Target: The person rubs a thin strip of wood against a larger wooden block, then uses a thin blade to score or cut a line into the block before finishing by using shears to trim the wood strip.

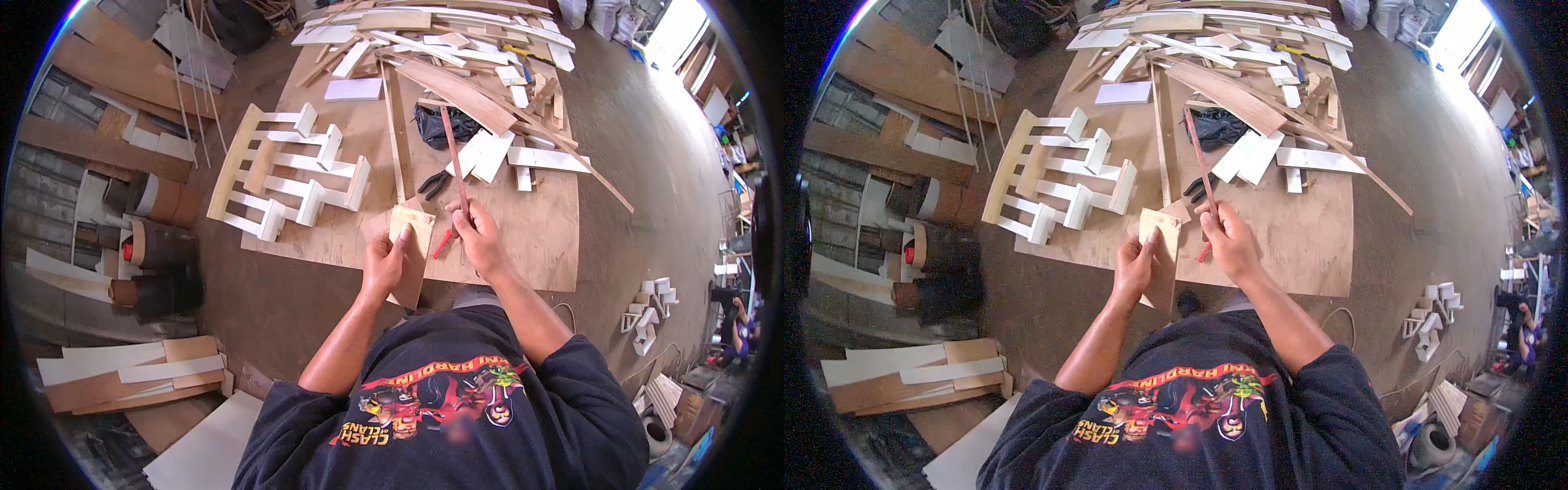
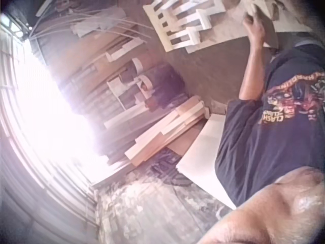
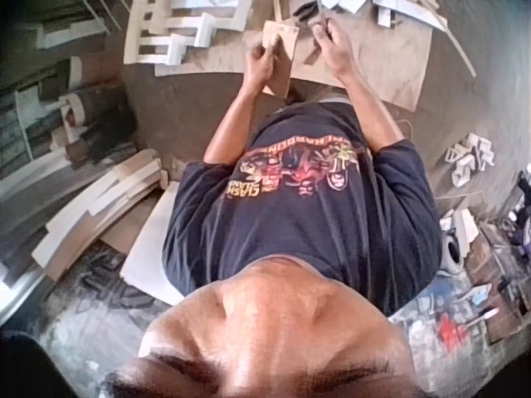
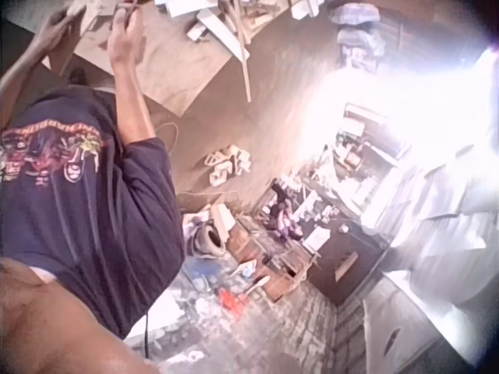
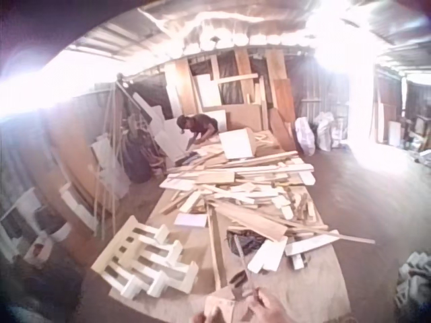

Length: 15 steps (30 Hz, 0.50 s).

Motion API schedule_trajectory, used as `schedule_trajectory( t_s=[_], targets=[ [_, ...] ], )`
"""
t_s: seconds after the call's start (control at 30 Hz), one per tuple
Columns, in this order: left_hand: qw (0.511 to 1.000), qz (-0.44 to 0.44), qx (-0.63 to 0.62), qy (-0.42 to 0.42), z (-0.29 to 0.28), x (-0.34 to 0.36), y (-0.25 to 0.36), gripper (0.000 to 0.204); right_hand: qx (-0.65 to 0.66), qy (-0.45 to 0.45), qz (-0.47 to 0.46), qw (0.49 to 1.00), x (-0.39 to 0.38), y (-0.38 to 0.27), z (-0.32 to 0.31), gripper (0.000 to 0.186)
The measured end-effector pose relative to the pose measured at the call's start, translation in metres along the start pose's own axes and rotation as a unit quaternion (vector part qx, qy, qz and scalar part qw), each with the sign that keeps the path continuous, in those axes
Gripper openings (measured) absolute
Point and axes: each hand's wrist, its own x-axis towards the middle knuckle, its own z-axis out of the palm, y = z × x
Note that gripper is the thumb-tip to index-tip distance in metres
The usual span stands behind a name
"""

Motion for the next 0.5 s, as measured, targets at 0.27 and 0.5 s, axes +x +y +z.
schedule_trajectory(
  t_s=[0.27,0.5],
  targets=[
    [0.998,0.042,-0.013,-0.033,0.007,0.015,-0.001,0.034,0.02,-0.012,-0.059,0.998,0.008,-0.006,-0.008,0.021],
    [0.995,0.079,-0.027,-0.046,0.027,0.021,0.014,0.029,-0.032,-0.041,-0.074,0.996,0.017,-0.014,-0.035,0.019]
  ],
)
